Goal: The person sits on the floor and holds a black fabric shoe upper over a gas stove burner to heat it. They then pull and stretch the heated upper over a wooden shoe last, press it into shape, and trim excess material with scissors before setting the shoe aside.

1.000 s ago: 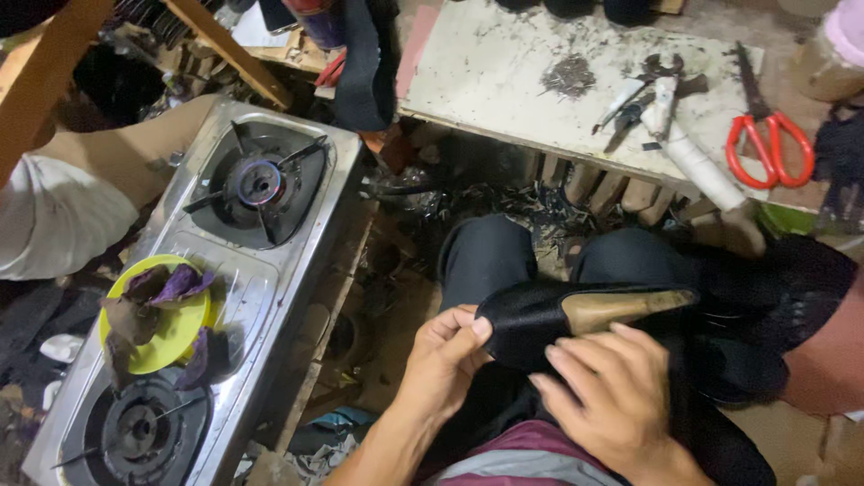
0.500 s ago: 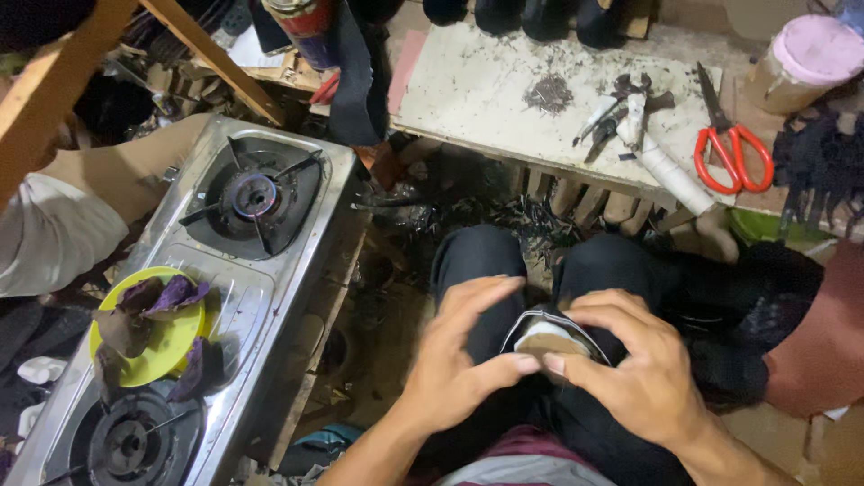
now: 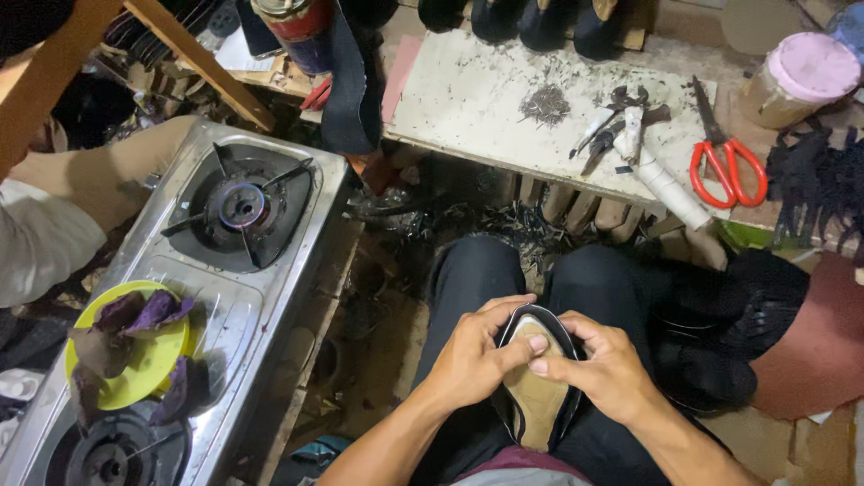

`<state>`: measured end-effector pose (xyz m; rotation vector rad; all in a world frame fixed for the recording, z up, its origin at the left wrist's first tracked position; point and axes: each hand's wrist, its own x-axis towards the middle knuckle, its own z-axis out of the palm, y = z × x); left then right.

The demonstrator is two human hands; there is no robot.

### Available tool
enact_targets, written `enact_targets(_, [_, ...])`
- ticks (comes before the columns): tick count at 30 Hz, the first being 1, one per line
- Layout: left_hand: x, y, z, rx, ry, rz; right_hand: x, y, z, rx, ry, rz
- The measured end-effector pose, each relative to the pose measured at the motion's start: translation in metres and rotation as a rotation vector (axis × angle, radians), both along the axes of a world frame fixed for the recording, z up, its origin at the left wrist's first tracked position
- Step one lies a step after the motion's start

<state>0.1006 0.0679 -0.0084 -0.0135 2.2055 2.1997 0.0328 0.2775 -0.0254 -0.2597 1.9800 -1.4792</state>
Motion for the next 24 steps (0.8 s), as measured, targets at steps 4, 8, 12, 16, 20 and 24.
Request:
enact_targets(4, [-0.005,-0.001,0.005,0.021,-0.037,0.044,-0.055,0.0,0.013,0.045,0.156,0.145])
enact_targets(8, [-0.009,0.003,0.011,0.01,-0.127,0.123,-0.149,-0.009,0.031,0.446,0.777,-0.174])
enact_targets(12, [-0.014,0.007,0.021,0.001,-0.151,0.168,-0.226,-0.026,0.044,0.755,0.976,-0.196])
enact_targets(16, [-0.021,0.005,0.027,-0.006,-0.12,0.211,-0.26,-0.047,0.06,0.86,0.872,-0.091])
enact_targets(20, [-0.019,0.0,0.029,0.015,-0.121,0.225,-0.252,-0.037,0.07,0.518,0.793,-0.202])
enact_targets(24, [-0.018,-0.004,0.029,0.085,-0.212,0.192,-0.182,0.0,0.075,0.141,0.919,-0.353])
